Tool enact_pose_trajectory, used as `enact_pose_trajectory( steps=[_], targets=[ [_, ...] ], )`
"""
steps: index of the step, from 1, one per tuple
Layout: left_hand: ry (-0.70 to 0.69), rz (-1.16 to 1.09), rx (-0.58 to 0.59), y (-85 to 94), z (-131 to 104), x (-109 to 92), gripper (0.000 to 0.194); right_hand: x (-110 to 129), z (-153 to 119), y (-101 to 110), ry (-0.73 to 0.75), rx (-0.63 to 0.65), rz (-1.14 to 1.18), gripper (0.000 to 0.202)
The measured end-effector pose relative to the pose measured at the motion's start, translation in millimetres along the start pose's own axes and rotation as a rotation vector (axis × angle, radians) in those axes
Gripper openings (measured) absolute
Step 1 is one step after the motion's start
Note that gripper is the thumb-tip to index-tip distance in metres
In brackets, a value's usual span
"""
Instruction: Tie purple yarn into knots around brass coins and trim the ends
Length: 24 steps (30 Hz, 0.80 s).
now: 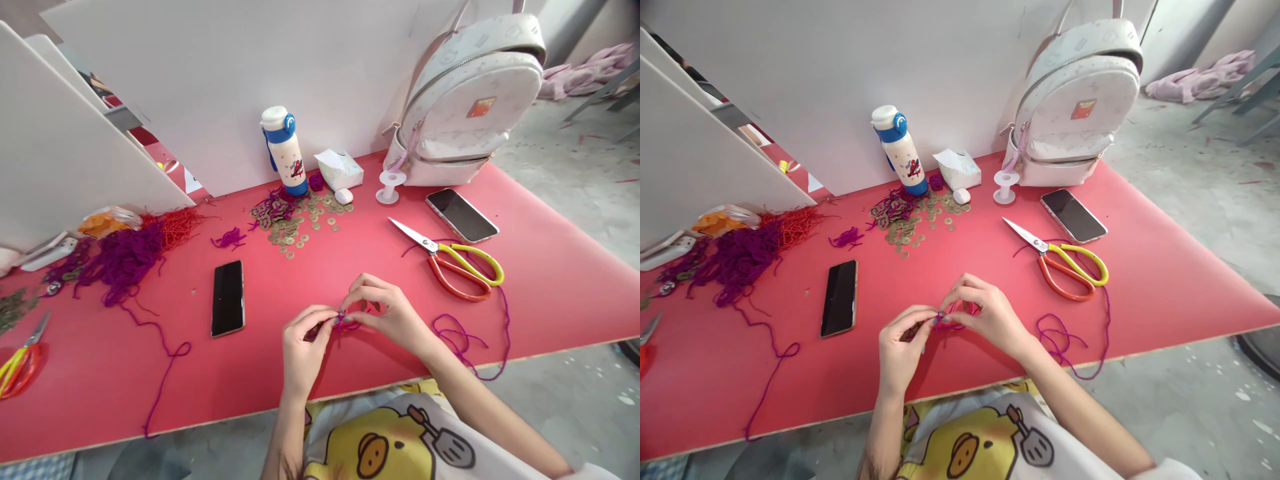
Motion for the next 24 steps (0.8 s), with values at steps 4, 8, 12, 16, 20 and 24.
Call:
enact_pose_trajectory(
  steps=[4,8,12,16,20,24],
  targets=[
    [0.006,-0.014,0.01,-2.2,-1.3,3.5,0.015,1.0,-0.1,-1.0,0.031,-0.005,-0.015,0.007],
    [0.014,-0.038,0.009,-3.7,-0.9,5.4,0.014,-0.1,-1.0,-2.6,0.034,-0.014,-0.016,0.005],
    [0.027,-0.052,0.012,-4.5,-0.3,6.5,0.014,-1.8,-0.5,-4.1,0.031,-0.005,0.001,0.004],
    [0.038,-0.056,0.028,-4.3,1.4,9.1,0.014,-3.8,0.8,-4.3,-0.01,0.04,0.006,0.004],
    [0.044,-0.067,0.129,-3.3,5.8,11.1,0.015,-7.5,0.2,-6.8,-0.13,0.15,0.102,0.008],
    [0.034,-0.098,0.192,-1.0,9.7,10.7,0.015,-11.2,-0.5,-8.1,-0.247,0.158,0.193,0.018]
  ],
)
Point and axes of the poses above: each hand's wrist, its own z-axis towards the middle knuckle, its own y-axis out of the back of the hand, x = y × z, the point moved 4 cm from there along z, towards the middle knuckle, and after that the axes turned 5 degrees about y, right-handed, at the moved point
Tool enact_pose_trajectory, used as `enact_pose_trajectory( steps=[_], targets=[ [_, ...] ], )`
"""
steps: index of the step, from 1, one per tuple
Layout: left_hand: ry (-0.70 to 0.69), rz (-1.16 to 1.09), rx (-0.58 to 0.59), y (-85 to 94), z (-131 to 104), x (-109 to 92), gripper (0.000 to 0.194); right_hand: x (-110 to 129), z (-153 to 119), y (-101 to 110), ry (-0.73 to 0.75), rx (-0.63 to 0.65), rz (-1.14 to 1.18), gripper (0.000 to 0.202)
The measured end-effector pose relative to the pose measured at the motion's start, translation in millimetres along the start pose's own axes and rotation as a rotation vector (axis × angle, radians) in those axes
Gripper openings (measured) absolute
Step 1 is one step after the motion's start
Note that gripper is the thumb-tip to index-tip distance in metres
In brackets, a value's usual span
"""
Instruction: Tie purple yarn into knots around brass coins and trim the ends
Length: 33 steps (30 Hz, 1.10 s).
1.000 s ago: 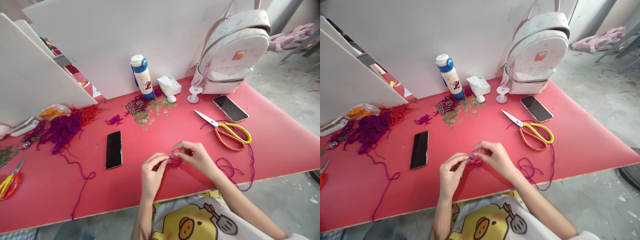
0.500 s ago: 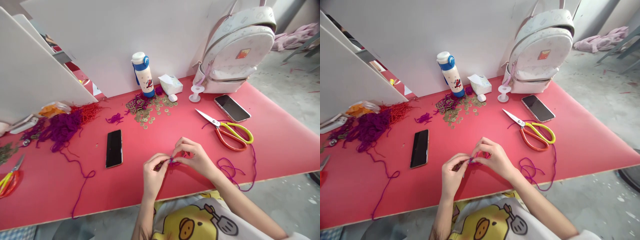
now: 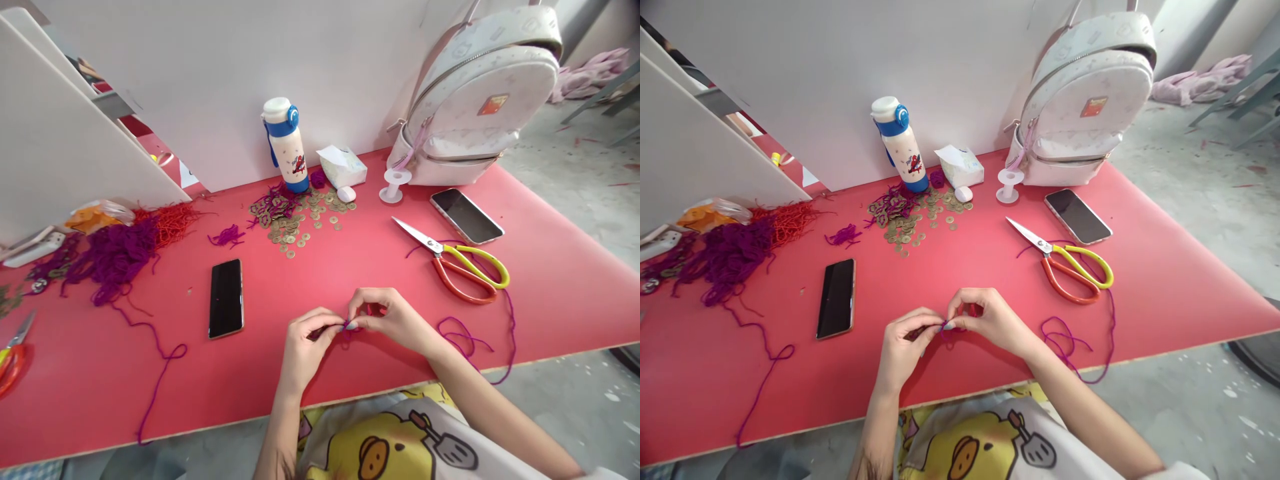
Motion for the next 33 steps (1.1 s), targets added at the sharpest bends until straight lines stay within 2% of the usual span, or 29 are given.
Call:
enact_pose_trajectory(
  steps=[6,11,15,17,19,23,25,28,29,30,31,33],
  targets=[
    [0.037,0.01,-0.071,2.0,0.9,3.1,0.014,1.6,0.5,-3.6,-0.008,0.089,0.075,0.028],
    [0.064,-0.014,-0.107,4.6,0.9,5.6,0.014,4.0,0.4,-2.1,-0.025,0.099,0.208,0.039],
    [0.085,-0.039,-0.135,6.1,1.0,8.0,0.013,2.8,-4.3,-6.1,-0.019,0.283,0.374,0.054],
    [0.087,-0.053,-0.147,6.2,0.7,8.8,0.011,1.3,-7.2,-6.1,0.011,0.318,0.484,0.06],
    [0.093,-0.064,-0.155,6.1,0.2,9.1,0.009,-0.9,-7.9,-0.7,0.059,0.221,0.592,0.062],
    [0.135,-0.086,-0.215,8.3,-1.0,10.7,0.006,-6.5,-6.1,19.9,0.109,-0.174,0.617,0.063],
    [0.179,-0.114,-0.255,9.7,-1.6,13.9,0.006,-7.9,-6.1,30.1,0.103,-0.389,0.492,0.054],
    [0.253,-0.176,-0.311,11.0,-2.9,20.4,0.011,-4.4,-10.2,38.0,0.122,-0.676,0.169,0.024],
    [0.27,-0.199,-0.334,11.4,-3.5,22.0,0.014,-1.1,-12.6,37.4,0.15,-0.744,0.044,0.026],
    [0.282,-0.222,-0.357,11.8,-4.2,23.1,0.015,2.8,-14.4,34.6,0.181,-0.773,-0.073,0.026],
    [0.289,-0.243,-0.378,12.1,-4.8,23.5,0.017,6.7,-15.2,29.2,0.216,-0.749,-0.172,0.021],
    [0.299,-0.271,-0.405,12.5,-6.1,23.0,0.017,12.6,-13.6,12.4,0.258,-0.567,-0.305,0.013]
  ],
)
Point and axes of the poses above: each hand's wrist, its own z-axis towards the middle knuckle, its own y-axis out of the back of the hand, x = y × z, the point moved 4 cm from there along z, towards the middle knuckle, and after that the axes turned 5 degrees about y, right-handed, at the moved point
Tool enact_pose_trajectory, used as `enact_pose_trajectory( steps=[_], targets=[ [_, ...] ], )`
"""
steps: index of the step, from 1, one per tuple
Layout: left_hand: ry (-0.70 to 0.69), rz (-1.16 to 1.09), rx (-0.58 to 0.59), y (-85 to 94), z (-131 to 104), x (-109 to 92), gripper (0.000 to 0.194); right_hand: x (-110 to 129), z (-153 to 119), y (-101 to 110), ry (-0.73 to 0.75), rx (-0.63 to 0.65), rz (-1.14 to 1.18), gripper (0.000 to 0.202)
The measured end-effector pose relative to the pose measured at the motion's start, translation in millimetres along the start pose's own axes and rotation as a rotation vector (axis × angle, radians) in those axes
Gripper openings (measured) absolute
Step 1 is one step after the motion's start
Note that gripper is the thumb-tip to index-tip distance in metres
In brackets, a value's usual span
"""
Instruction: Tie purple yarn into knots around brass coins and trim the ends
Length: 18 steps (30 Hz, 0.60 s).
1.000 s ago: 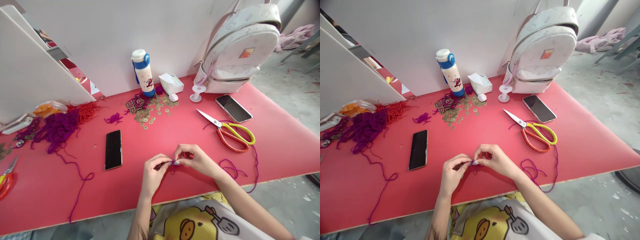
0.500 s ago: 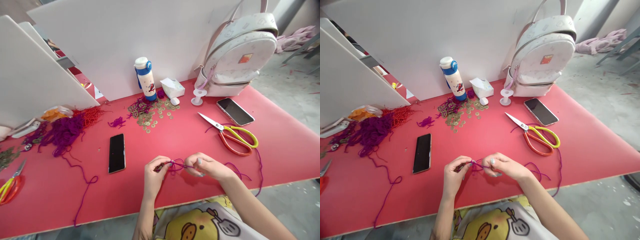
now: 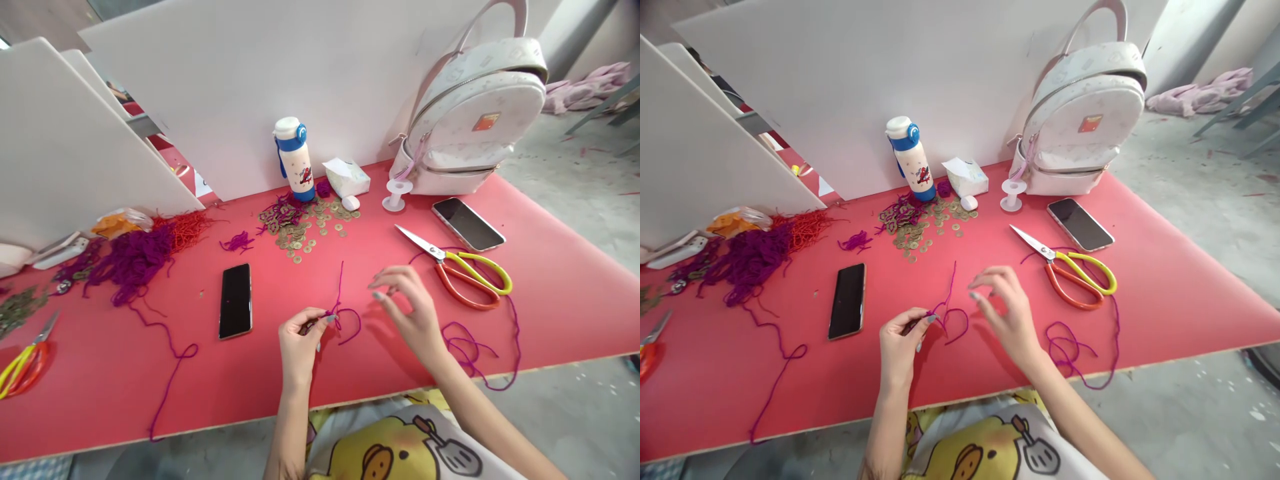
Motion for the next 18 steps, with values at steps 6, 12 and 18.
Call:
enact_pose_trajectory(
  steps=[6,12,18],
  targets=[
    [-0.022,0.001,0.019,1.0,-3.2,-6.5,0.014,14.9,-18.3,-41.4,-0.021,0.409,0.027,0.019],
    [-0.038,0.02,0.016,5.9,-8.5,-13.4,0.019,13.6,-24.6,-48.8,0.046,0.543,-0.025,0.018],
    [-0.041,0.021,0.056,3.9,-12.5,-12.3,0.018,10.7,-23.4,-41.7,0.045,0.591,-0.113,0.019]
  ],
)
Point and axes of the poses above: each hand's wrist, its own z-axis towards the middle knuckle, its own y-axis out of the back of the hand, x = y × z, the point moved 4 cm from there along z, towards the middle knuckle, and after that the axes turned 5 degrees about y, right-handed, at the moved point
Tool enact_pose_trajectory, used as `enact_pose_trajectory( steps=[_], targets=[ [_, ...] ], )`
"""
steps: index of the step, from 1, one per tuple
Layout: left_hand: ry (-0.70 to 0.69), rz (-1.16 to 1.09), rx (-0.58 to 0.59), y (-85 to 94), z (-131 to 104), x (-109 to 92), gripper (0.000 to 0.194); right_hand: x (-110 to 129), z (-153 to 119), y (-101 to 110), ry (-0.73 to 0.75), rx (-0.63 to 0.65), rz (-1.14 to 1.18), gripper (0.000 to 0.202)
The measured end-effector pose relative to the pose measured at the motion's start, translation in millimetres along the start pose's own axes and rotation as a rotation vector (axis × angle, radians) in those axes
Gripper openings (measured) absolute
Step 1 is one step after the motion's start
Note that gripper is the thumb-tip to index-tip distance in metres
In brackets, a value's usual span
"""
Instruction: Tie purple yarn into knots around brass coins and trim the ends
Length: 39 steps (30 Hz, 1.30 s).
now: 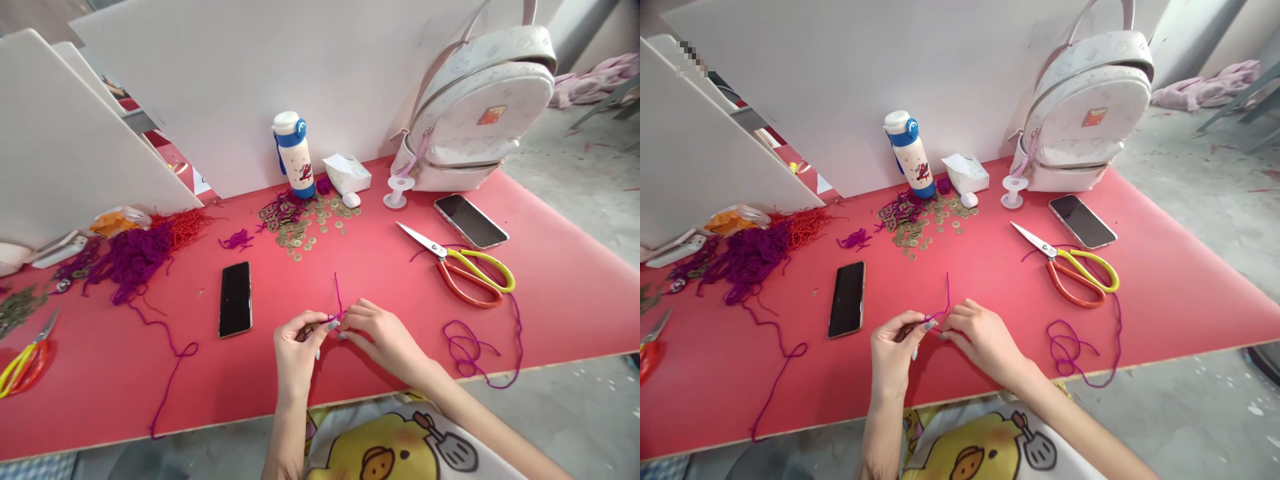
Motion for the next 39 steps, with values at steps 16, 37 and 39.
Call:
enact_pose_trajectory(
  steps=[16,37,39],
  targets=[
    [0.016,0.121,0.07,-13.4,-1.3,-6.4,0.016,-6.7,12.9,16.5,-0.228,-0.147,0.862,0.05],
    [0.001,0.15,0.058,-6.8,8.3,2.9,0.017,-35.5,-3.4,58.2,-0.316,-0.662,0.708,0.024],
    [0.007,0.139,0.061,-8.0,9.1,2.6,0.018,-28.2,-4.6,53.8,-0.266,-0.589,0.512,0.016]
  ],
)
Point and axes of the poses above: each hand's wrist, its own z-axis towards the middle knuckle, its own y-axis out of the back of the hand, x = y × z, the point moved 4 cm from there along z, towards the middle knuckle, and after that the axes turned 5 degrees about y, right-handed, at the moved point
